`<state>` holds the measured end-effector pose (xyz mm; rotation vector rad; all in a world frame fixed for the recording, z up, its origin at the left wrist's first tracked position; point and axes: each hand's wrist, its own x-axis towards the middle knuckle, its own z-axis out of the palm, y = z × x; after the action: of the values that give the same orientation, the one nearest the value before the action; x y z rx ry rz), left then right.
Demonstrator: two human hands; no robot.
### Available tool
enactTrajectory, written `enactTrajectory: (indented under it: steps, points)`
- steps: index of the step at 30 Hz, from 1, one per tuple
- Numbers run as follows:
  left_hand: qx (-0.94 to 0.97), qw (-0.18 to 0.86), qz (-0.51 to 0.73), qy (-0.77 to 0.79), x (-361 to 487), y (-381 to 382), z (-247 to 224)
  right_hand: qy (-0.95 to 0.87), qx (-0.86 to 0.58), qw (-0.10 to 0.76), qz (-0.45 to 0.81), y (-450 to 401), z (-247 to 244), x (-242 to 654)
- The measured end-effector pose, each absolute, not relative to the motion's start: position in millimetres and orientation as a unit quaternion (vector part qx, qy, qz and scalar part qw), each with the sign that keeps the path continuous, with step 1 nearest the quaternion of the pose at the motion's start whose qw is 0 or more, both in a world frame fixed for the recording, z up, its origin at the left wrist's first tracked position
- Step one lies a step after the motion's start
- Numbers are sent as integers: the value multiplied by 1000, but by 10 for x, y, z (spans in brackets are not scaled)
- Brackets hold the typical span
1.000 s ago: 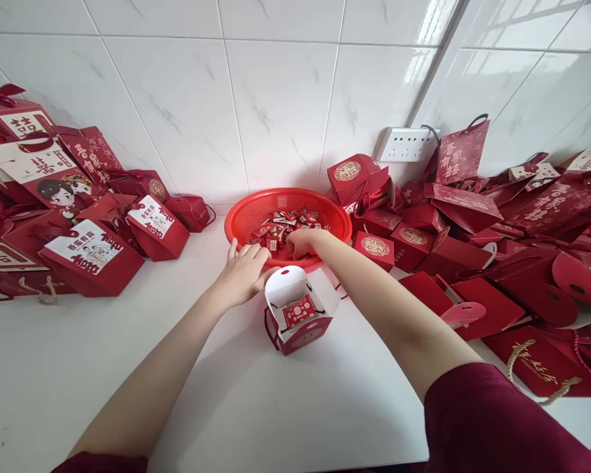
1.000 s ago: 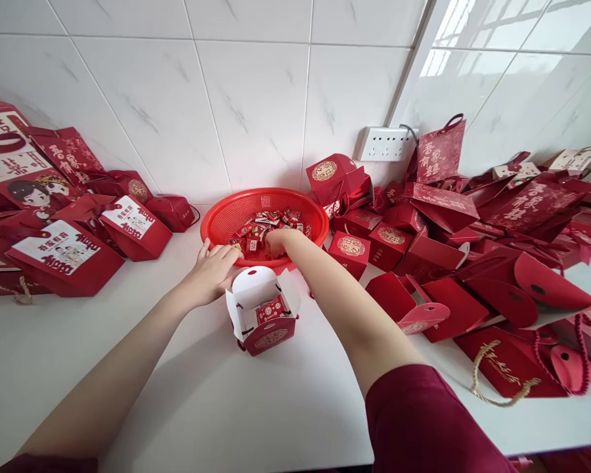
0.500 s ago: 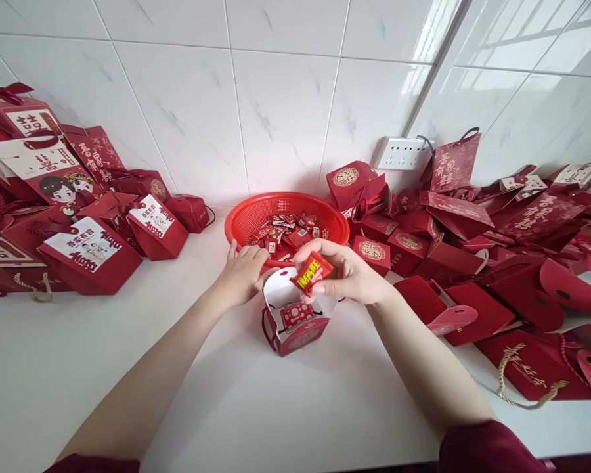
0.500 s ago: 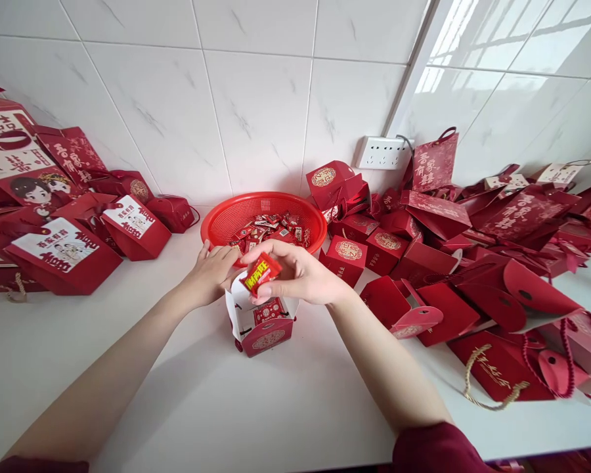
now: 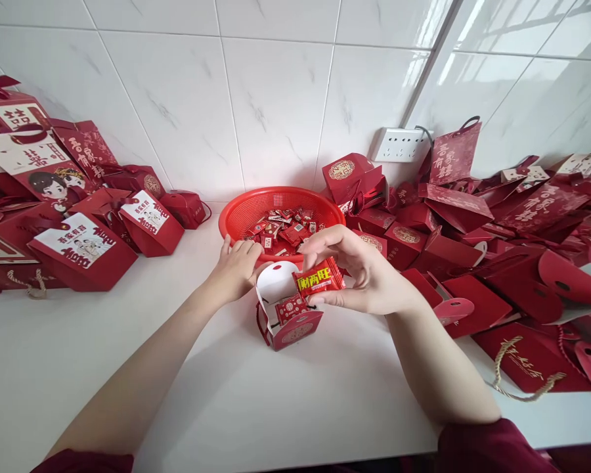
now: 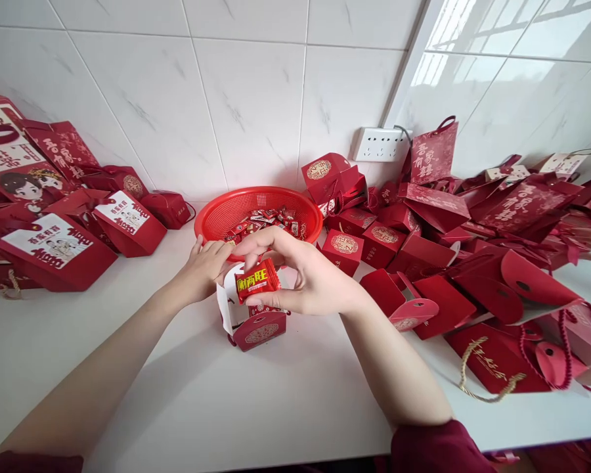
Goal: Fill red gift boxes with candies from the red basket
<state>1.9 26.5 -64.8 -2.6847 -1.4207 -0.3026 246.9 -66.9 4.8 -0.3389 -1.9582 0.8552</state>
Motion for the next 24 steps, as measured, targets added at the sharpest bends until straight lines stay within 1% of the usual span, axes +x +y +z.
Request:
enactTrajectory:
  steps: [5,13,15,17,19,21,22,24]
  points:
    - [-879,50,-96,-465,31,262,-648,-819,-144,450,325,-667,60,2484]
    - [-874,31,-102,-473,39,252,-637,-828,-169,449,291,-682,54,2492]
    - [-881,-9,-123,-458,28,242,-563,-829,-174,453,279,-691,57,2490]
    - [-881,-82,-182,-429,20,179,-415,-831,-174,464,254,-700,67,2478]
    - [-854,-151,-289,-407,25,38,-215,-834,-176,479,209,-706,81,2454]
    - [-818,-163,-389,-392,44,-166,-18,-832,-176,502,157,-705,90,2422]
    - [-809,-194,-409,-375,57,-276,61,-829,-175,514,136,-702,91,2403]
    - [-804,-298,-405,-316,88,-474,162,-818,-171,537,116,-691,85,2364]
